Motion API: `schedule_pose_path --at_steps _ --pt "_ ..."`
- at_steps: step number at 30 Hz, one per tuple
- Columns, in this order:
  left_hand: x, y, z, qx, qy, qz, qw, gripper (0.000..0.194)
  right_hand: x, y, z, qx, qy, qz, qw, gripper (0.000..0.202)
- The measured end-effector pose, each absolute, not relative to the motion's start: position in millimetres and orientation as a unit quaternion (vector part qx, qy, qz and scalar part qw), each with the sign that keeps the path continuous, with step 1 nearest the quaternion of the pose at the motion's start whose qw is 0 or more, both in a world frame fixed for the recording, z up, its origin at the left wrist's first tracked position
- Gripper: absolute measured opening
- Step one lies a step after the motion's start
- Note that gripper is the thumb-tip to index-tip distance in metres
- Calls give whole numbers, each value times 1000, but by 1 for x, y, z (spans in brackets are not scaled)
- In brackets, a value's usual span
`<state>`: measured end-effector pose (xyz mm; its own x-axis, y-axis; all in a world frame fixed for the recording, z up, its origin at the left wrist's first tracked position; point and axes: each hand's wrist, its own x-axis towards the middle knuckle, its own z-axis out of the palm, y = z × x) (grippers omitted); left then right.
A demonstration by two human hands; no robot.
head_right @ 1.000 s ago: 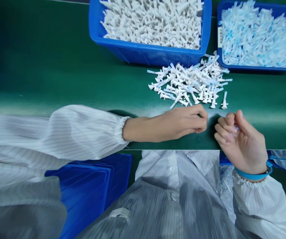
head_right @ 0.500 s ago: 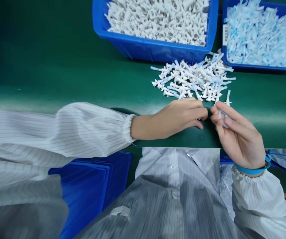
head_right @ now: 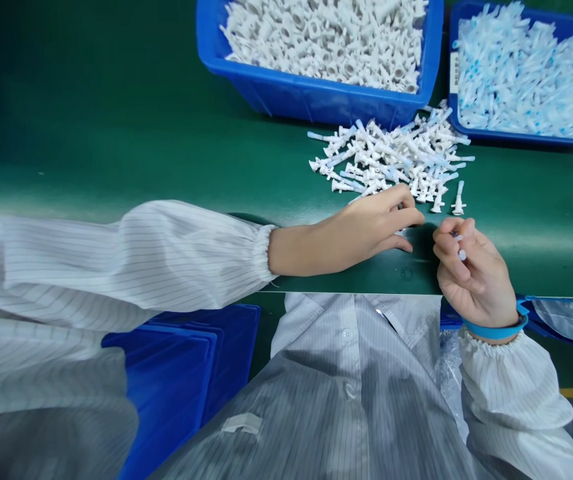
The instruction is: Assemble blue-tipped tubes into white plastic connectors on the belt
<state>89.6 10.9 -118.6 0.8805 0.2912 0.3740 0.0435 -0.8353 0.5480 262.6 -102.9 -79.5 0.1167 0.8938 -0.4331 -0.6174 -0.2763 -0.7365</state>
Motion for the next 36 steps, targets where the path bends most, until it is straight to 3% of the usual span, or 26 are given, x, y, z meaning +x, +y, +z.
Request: schedule_pose_path --at_steps 7,16,20,36 --pt "90 9 -98 947 86 184 250 29 259 -103 -78 -446 -160 664 579 29" --pt "90 9 -97 959 74 174 211 18 261 -101 -73 -436 -120 677 581 29" --pt "90 8 -101 959 99 163 208 21 260 -98 -72 -436 -110 672 589 26" --pt "85 8 -102 952 103 150 245 25 274 -97 -66 -598 -330 546 485 20"
